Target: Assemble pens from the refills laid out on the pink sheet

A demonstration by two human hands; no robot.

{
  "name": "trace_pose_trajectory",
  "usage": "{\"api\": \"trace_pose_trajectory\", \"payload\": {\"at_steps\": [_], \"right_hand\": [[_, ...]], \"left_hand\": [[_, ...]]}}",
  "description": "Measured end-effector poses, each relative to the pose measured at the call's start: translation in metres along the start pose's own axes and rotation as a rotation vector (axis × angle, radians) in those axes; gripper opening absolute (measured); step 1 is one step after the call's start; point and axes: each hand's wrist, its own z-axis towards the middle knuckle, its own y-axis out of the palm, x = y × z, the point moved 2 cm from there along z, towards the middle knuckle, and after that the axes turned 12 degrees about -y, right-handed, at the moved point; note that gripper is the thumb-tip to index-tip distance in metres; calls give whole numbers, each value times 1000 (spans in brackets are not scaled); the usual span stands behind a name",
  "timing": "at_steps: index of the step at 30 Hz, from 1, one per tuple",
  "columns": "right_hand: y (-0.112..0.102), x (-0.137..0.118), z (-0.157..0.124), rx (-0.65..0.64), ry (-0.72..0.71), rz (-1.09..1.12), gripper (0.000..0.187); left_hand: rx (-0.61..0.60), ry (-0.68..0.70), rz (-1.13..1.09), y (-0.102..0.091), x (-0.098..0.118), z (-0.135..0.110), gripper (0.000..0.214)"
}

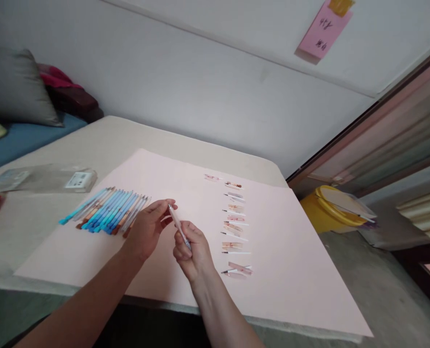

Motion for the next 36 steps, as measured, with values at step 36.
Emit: {"api": "trace_pose_trajectory", "payload": {"at_steps": [36], "right_hand": [[3,-11,-6,-37,-596,-1468,22]], "left_hand": [[32,34,186,-7,7,5,18]]}}
